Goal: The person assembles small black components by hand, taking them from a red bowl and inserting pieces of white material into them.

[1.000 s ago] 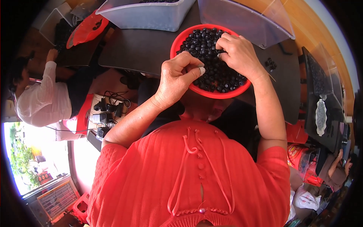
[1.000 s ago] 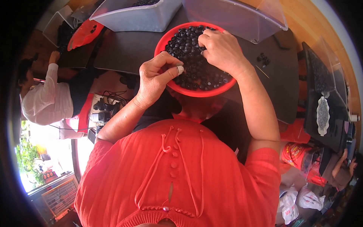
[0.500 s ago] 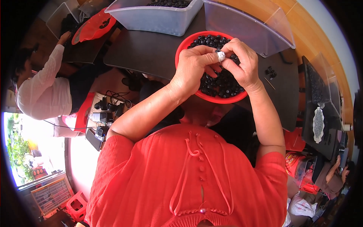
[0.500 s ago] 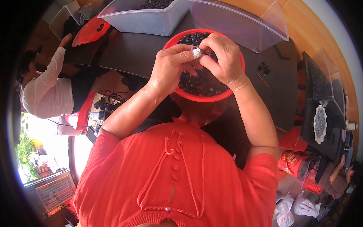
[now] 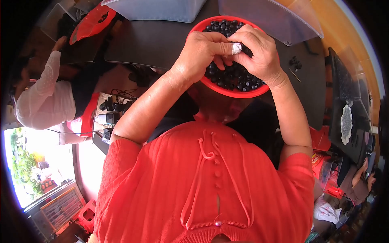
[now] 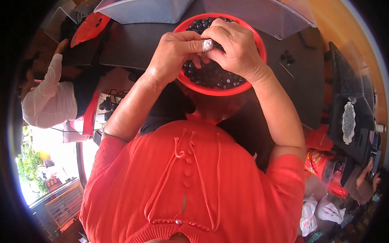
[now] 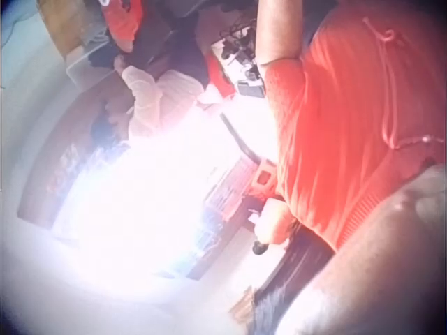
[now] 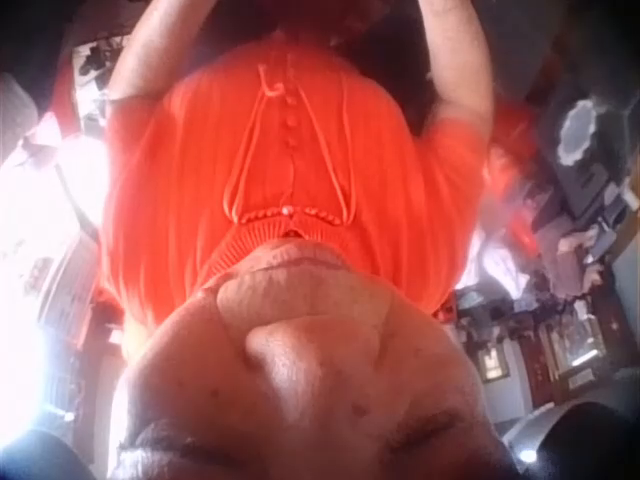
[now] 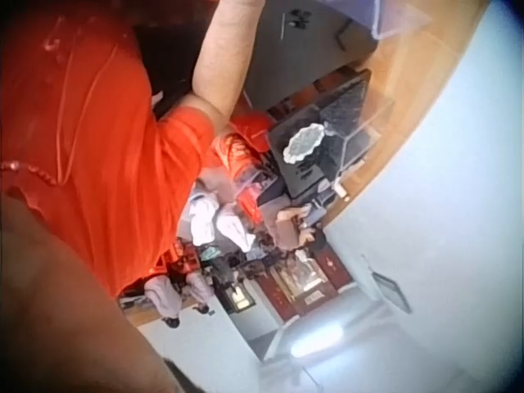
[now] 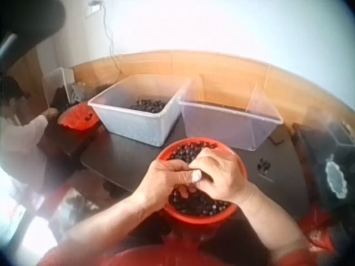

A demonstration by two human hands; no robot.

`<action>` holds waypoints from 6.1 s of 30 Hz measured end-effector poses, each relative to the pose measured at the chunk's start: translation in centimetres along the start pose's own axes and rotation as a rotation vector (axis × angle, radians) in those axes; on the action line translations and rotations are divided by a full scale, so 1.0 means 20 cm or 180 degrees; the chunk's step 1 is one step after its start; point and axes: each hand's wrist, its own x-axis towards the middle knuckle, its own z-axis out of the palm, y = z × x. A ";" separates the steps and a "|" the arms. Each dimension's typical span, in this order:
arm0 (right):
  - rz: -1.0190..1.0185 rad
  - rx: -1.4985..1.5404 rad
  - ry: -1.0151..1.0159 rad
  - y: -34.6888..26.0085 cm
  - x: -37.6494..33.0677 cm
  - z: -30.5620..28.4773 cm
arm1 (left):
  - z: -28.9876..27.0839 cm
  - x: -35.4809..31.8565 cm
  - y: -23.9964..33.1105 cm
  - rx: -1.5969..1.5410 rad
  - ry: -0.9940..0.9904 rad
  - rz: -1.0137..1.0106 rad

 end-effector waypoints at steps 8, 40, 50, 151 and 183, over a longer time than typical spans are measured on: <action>0.0143 0.0284 -0.0055 0.02 -0.03 -0.05 | 0.01 -0.03 0.00 -0.0445 -0.0042 -0.0080; 0.2538 0.3143 0.0420 0.05 0.00 0.01 | 0.05 0.08 -0.07 0.0455 0.0583 0.1052; 0.2379 0.2798 0.0085 0.06 0.01 0.03 | -0.13 0.13 -0.11 0.0331 0.0224 0.0950; 0.2109 0.0518 -0.1331 0.17 -0.07 -0.28 | -0.18 -0.27 -0.07 -0.1818 0.0436 -0.0251; 0.1357 0.1517 -0.1255 0.03 -0.02 -0.26 | 0.12 -0.03 -0.05 -0.0599 0.0141 -0.0417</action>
